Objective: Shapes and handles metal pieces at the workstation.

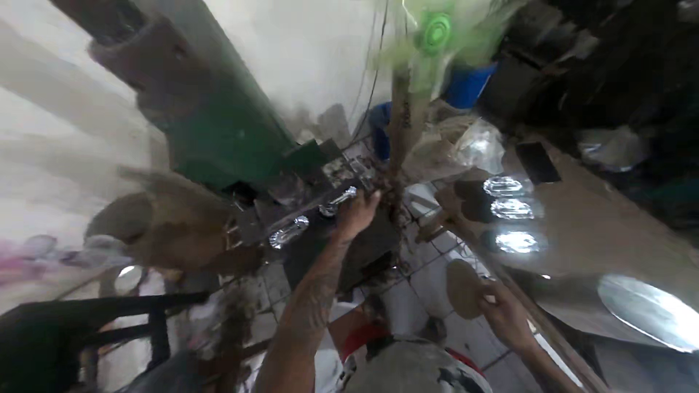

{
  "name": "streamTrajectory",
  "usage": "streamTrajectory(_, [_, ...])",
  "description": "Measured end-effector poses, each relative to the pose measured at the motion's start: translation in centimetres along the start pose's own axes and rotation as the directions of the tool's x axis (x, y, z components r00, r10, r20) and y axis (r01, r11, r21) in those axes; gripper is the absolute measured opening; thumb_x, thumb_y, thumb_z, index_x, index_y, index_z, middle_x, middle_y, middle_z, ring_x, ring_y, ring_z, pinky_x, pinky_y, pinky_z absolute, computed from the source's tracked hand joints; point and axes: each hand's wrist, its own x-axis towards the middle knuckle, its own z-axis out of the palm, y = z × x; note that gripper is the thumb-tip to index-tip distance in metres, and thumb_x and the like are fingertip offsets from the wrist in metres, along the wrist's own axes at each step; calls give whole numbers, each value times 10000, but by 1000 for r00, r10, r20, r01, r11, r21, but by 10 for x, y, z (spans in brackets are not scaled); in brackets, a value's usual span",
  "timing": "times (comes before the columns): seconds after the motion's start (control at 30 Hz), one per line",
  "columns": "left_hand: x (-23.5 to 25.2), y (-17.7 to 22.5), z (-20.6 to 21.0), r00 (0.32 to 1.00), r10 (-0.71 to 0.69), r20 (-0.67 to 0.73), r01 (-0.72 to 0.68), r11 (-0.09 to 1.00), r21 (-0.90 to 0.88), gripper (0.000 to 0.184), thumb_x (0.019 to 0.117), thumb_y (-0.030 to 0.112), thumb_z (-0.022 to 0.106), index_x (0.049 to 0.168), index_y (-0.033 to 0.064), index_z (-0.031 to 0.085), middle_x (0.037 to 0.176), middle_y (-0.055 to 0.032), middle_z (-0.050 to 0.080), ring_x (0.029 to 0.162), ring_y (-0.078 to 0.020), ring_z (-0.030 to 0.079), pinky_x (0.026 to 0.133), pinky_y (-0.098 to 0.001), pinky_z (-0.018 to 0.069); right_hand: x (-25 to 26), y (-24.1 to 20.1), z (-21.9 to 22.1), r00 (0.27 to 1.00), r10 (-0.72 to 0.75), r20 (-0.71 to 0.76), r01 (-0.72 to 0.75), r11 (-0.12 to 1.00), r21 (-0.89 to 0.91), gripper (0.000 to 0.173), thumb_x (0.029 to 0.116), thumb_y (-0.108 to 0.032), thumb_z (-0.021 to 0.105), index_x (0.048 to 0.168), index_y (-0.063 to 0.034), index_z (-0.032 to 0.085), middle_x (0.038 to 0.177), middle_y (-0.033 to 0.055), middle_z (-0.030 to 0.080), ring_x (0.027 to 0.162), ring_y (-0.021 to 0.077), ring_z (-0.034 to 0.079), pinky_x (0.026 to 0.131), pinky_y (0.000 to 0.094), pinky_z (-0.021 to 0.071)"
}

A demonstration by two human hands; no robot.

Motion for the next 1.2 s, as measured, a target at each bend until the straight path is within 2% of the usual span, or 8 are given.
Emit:
streamTrajectory(0.23, [-50,-81,-58,965,194,175,-223,961,164,514,1102,427,401,1102,27,723,1000,-199,718,1041,-361,676,1059,-585,440,87,-118,75,945,-326,2,325,944,56,299,932,-39,608,1210,53,672,1146,187,689,1059,215,674,931,371,574])
streamTrajectory(0.33, [-66,-125,-88,857,192,477,-286,949,132,551,1115,421,355,1060,-30,668,950,-218,651,918,-361,645,867,-578,505,132,-149,116,718,-647,256,696,671,-255,247,957,-26,609,1161,-42,748,1137,147,746,1082,332,707,929,532,574])
streamTrajectory(0.5, [-81,-160,-107,800,144,583,-408,842,352,462,1130,294,347,1294,-41,619,1347,-257,594,1310,-412,546,1116,-554,411,222,-165,198,282,-632,722,958,144,-249,226,979,-10,575,1132,-64,732,1198,91,713,1161,295,666,914,540,559])
streamTrajectory(0.63, [-166,-114,-128,776,316,547,-425,901,83,275,1033,122,561,1194,-74,668,1169,-263,675,1135,-402,650,1035,-520,483,184,-217,247,391,-308,867,844,495,-206,366,1077,-77,416,1395,-25,592,1491,148,546,1388,360,501,1134,607,374])
streamTrajectory(0.73, [-219,-104,-114,751,443,490,-372,897,-240,234,1033,156,574,1081,-24,715,931,-178,720,864,-279,716,821,-461,587,164,-253,267,220,-312,924,913,399,-83,347,1075,-5,383,1368,65,555,1469,196,541,1409,379,472,1108,566,423])
streamTrajectory(0.8, [-246,-111,-101,784,439,438,-299,887,-353,242,1032,152,568,1022,-42,712,899,-173,709,845,-247,704,814,-420,580,173,-242,256,275,-325,905,929,333,-162,332,1050,35,433,1339,37,596,1436,163,581,1356,349,534,1086,544,449])
streamTrajectory(0.97, [-272,-100,-90,881,251,400,0,848,-531,538,1006,90,582,1489,-44,386,1201,-161,669,985,-107,678,911,-331,565,236,-187,227,384,-369,847,917,257,-304,359,976,36,577,1307,-80,656,1373,80,631,1384,304,512,1100,584,431])
streamTrajectory(1.2, [-249,-100,-92,667,274,693,-128,958,-255,315,1036,182,480,905,-22,681,772,-155,630,741,-281,634,690,-487,522,166,-224,294,403,-407,820,888,390,-243,324,1046,-77,504,1350,-55,614,1451,102,578,1324,327,562,1103,617,426])
